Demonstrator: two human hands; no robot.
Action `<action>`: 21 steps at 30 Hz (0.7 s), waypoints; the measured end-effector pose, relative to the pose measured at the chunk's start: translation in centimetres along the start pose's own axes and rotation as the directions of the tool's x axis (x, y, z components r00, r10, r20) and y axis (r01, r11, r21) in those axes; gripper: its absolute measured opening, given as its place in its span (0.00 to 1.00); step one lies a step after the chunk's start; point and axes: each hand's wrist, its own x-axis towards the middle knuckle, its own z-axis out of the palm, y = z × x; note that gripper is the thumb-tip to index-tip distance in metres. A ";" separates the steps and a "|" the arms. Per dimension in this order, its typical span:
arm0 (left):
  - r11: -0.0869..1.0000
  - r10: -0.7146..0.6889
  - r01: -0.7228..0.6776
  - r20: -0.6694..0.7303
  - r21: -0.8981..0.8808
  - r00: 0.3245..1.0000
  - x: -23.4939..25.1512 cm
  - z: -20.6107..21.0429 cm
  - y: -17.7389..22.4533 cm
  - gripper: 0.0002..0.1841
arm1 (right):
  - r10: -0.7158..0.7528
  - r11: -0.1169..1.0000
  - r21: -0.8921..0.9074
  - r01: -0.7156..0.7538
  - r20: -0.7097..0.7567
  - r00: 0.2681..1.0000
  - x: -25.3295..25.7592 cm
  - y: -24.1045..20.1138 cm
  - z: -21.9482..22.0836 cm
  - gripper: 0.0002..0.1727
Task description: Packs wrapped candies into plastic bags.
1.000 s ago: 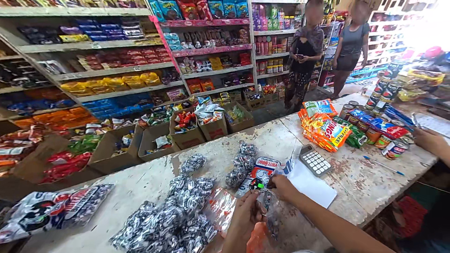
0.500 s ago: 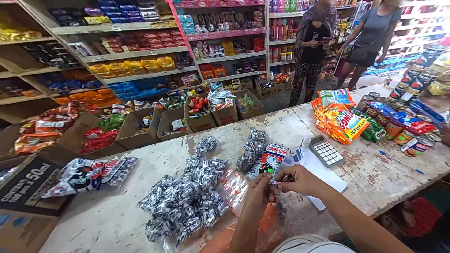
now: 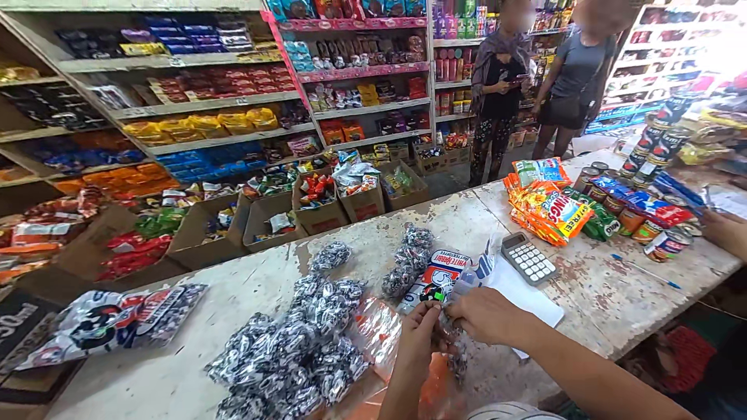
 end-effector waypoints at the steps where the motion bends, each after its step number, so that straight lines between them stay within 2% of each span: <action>1: 1.000 0.008 -0.008 -0.003 -0.015 1.000 -0.1 0.0 0.1 0.13 | 0.013 0.999 0.030 -0.012 -0.043 0.999 0.0 -0.1 -0.3 0.12; 5: 0.998 0.034 -0.035 -0.025 -0.057 0.999 -0.5 0.0 0.8 0.14 | -0.015 0.985 0.168 0.036 -0.128 0.992 -0.3 -0.7 -1.1 0.14; 7: 0.996 0.040 -0.042 -0.037 -0.075 0.999 -0.5 -0.1 0.9 0.14 | -0.051 0.941 0.309 0.138 -0.275 0.960 -0.2 0.1 -0.7 0.12; 9: 0.996 0.038 -0.042 -0.054 -0.076 0.998 -0.5 -0.2 1.0 0.14 | 0.017 0.855 0.479 0.198 -0.408 0.913 0.2 1.9 -0.2 0.09; 10: 0.996 0.032 -0.037 -0.065 -0.077 0.997 -0.5 -0.2 1.1 0.14 | 0.078 0.850 0.507 0.140 -0.384 0.920 0.7 3.5 0.1 0.09; 12: 0.997 0.014 -0.019 -0.071 -0.072 0.997 -0.6 -0.2 1.2 0.14 | 0.189 0.919 0.380 -0.102 -0.201 0.961 2.4 7.2 1.4 0.13; 14: 0.997 0.004 -0.009 -0.068 -0.071 0.998 -0.7 -0.1 1.0 0.13 | 0.256 0.944 0.241 -0.226 -0.099 0.962 4.8 9.3 4.3 0.17; 17: 0.997 0.004 -0.007 -0.043 -0.072 0.999 -0.7 0.0 0.6 0.13 | 0.210 0.967 0.176 -0.183 -0.152 0.966 7.9 9.0 8.2 0.22; 21: 0.996 -0.012 0.007 -0.049 -0.092 0.999 -0.4 -0.3 0.2 0.14 | 0.186 0.978 0.120 -0.170 -0.132 0.974 9.3 5.7 9.2 0.24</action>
